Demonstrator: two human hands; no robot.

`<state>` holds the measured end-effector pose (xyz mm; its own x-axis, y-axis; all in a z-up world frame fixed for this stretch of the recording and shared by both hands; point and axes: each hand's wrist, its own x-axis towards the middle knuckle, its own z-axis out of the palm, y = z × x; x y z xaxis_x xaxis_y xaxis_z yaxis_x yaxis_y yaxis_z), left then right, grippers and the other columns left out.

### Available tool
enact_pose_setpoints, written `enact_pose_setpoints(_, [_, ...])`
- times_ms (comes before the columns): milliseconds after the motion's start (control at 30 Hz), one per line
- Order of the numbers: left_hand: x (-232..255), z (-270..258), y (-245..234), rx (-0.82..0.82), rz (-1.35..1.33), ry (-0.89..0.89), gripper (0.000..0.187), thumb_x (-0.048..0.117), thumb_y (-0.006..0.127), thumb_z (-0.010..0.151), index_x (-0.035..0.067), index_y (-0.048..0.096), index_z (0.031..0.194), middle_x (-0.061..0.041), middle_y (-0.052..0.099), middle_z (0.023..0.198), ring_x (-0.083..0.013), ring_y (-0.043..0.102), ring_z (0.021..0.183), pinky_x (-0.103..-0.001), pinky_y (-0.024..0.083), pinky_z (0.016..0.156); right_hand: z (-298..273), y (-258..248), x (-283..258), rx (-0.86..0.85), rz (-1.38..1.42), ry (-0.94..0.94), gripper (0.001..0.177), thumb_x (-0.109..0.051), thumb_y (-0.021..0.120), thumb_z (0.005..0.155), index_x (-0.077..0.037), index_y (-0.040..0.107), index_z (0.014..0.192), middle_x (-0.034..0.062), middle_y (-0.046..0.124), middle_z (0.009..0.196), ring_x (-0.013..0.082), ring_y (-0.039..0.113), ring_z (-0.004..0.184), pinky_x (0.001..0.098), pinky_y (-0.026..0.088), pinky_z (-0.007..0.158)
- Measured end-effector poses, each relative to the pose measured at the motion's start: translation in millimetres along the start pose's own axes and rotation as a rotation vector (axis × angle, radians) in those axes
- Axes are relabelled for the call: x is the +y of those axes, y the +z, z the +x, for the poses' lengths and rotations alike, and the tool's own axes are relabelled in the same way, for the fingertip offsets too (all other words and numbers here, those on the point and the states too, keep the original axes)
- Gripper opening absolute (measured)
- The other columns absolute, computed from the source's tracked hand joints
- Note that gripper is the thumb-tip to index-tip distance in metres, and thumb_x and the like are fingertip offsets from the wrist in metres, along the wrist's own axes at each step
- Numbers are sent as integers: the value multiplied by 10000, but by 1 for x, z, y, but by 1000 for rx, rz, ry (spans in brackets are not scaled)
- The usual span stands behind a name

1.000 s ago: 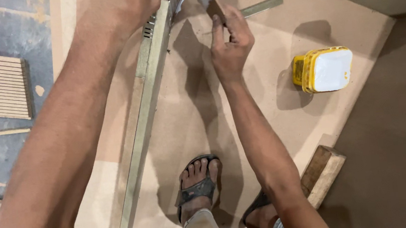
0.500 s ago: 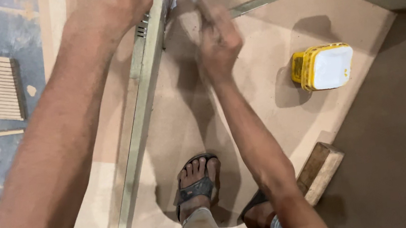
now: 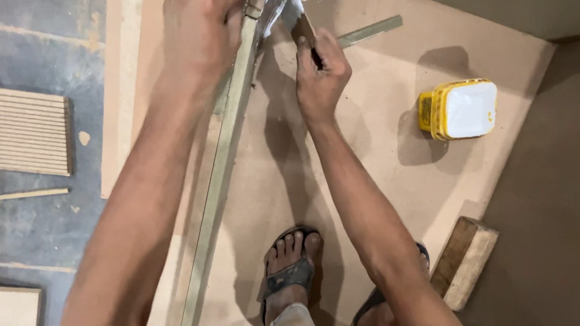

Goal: The person applies a white substance along the inner curve of a wooden structure using a small brush and a scrap piece of cardboard.

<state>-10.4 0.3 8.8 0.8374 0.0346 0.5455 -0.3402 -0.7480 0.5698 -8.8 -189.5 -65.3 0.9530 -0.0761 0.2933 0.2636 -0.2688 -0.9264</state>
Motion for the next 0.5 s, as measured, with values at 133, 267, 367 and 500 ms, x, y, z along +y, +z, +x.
enact_pose_setpoints(133, [13, 1, -16, -35, 93, -29, 276, 12, 789, 917, 101, 796, 1178, -146, 681, 1190, -371, 637, 1103, -470, 522, 929, 14, 5, 12, 106, 20, -62, 161, 7, 676, 991, 36, 714, 1145, 60, 715, 1061, 142, 668, 955, 289, 537, 860])
enact_pose_setpoints(267, [11, 2, -9, -49, 94, -128, 222, 109, 839, 945, 112, 807, 1165, -151, 667, 1179, -377, 593, 1113, -478, 504, 951, 22, 16, 25, 94, 63, 55, 107, 7, 664, 995, 47, 699, 1088, 63, 683, 963, 135, 621, 860, 282, 528, 815])
enact_pose_setpoints(367, [9, -1, -9, -64, 76, -134, 201, 105, 823, 980, 108, 798, 1180, -129, 668, 1211, -360, 603, 1177, -474, 506, 992, 19, 17, 33, 98, 121, 116, 69, 5, 658, 1016, 53, 676, 1062, 79, 656, 959, 141, 616, 846, 289, 555, 804])
enact_pose_setpoints(500, [6, 9, -7, -62, -17, -63, 120, 79, 763, 1012, 55, 765, 1130, -159, 693, 1162, -370, 630, 1118, -481, 506, 965, 8, 15, 42, 93, 114, 16, 180, 46, 634, 983, 49, 717, 1143, 87, 720, 1062, 165, 686, 977, 303, 575, 884])
